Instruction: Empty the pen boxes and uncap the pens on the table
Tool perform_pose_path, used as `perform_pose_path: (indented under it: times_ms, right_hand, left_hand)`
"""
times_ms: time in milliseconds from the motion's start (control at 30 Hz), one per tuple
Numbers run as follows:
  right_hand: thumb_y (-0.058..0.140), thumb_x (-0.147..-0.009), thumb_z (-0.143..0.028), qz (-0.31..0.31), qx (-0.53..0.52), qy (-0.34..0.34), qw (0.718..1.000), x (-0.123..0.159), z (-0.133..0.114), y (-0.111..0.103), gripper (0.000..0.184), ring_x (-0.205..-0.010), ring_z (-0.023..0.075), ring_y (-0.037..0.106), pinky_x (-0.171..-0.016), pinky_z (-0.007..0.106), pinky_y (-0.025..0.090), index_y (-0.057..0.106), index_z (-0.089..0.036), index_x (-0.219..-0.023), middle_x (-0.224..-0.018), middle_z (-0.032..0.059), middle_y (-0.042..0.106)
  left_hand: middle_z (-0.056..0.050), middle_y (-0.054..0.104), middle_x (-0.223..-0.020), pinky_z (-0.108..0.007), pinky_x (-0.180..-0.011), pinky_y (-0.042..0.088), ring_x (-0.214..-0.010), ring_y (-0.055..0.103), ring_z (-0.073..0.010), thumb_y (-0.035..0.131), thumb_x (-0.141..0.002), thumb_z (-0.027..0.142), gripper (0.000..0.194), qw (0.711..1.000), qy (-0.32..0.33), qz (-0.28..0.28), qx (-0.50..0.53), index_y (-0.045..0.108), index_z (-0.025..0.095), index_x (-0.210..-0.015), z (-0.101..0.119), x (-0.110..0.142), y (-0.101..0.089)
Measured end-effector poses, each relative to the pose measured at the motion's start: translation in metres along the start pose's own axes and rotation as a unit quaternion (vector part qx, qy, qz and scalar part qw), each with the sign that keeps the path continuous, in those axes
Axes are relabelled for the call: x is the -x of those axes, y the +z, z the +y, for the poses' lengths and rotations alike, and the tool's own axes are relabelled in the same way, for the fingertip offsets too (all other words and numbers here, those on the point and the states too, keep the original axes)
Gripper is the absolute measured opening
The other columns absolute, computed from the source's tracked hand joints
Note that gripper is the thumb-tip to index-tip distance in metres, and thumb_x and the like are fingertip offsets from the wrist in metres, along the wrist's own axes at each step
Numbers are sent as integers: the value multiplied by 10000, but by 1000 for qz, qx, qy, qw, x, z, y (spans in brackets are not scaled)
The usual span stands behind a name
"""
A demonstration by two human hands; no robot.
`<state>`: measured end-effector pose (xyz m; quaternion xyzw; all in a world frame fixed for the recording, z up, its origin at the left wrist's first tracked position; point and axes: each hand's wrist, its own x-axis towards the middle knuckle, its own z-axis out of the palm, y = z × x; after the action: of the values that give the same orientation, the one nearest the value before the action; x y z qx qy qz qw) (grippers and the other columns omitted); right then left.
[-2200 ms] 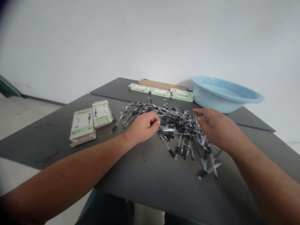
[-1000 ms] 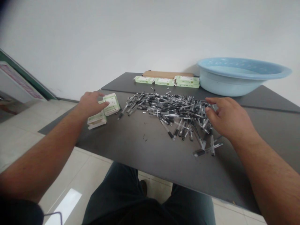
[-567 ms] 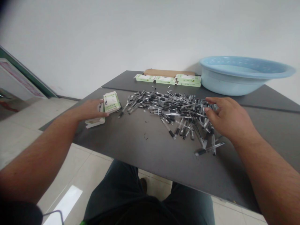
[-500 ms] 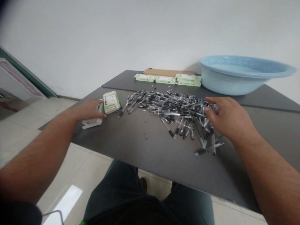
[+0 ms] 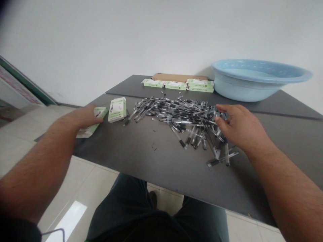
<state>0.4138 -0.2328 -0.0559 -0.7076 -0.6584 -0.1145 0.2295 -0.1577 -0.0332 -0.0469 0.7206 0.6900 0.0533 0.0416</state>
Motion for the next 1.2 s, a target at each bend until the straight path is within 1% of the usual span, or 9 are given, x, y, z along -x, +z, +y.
perform_pose_path:
  times_ms: [167,267,400,533,667,733,800,1000,1200]
  right_hand:
    - [663,-980,-355,9,-8,-13,1000,0,3,4,484,-1032,310,727,-981,428,544,756,-138,-1403,-1050,159,789]
    - [650,-968,-376,8,-12,-13,1000,0,2,3,508,-990,311,727,-968,441,557,754,-142,-1406,-1047,153,783]
    - [647,-961,-392,13,-14,-12,1000,-1,1,2,528,-1000,332,725,-975,464,567,753,-128,-1407,-965,147,779]
    - [637,-967,-390,29,-23,-9,999,-1,0,1,509,-976,329,731,-992,479,575,768,-122,-1379,-958,146,786]
    - [650,-956,-367,53,-50,23,997,-1,-7,-4,491,-893,291,743,-965,479,586,752,-156,-1388,-1052,130,815]
    - [660,-950,-352,57,-76,41,995,-1,-13,-7,486,-838,258,739,-924,462,595,741,-185,-1399,-1094,110,823]
    - [672,-946,-350,59,-117,59,990,-3,-20,-9,483,-798,233,733,-856,433,600,737,-206,-1403,-1113,96,826]
    - [700,-942,-371,49,-242,90,965,-20,-37,-12,452,-720,208,710,-710,388,595,752,-214,-1362,-1074,87,823]
    - [707,-967,-404,-4,-336,93,937,-36,-59,-8,421,-610,168,639,-631,377,584,747,-223,-1345,-986,55,787]
  left_hand:
    - [-323,618,-1405,-602,-944,550,-1196,652,-484,741,-812,650,1068,992,-83,18,-89,406,79,-1650,27,15,-35]
    - [-313,606,-1446,-598,-989,558,-1191,646,-450,712,-836,683,1105,990,-77,50,-106,326,141,-1718,56,24,-54]
    - [-285,636,-1445,-572,-1076,551,-1232,657,-421,745,-837,546,1031,994,41,85,-52,376,117,-1698,104,34,-63]
    - [-237,571,-1609,-534,-1215,491,-1387,614,-410,745,-828,446,999,974,185,117,62,397,106,-1701,158,45,-57]
    - [-169,614,-1587,-555,-1209,489,-1354,629,-391,759,-818,393,963,949,258,56,171,427,199,-1700,206,51,-41]
    - [-167,643,-1533,-595,-1229,449,-1344,624,-405,806,-775,351,921,911,305,42,274,517,207,-1637,223,48,-28]
    - [-166,652,-1495,-622,-1252,403,-1354,609,-415,861,-725,307,885,849,352,32,392,590,215,-1563,236,41,-11]
    - [-156,687,-1420,-613,-1165,465,-1269,655,-369,850,-722,194,847,709,379,-89,588,577,252,-1522,265,31,34]
    - [-102,700,-1359,-536,-1078,529,-1188,667,-340,875,-749,275,860,639,354,-131,670,545,316,-1542,277,42,56]
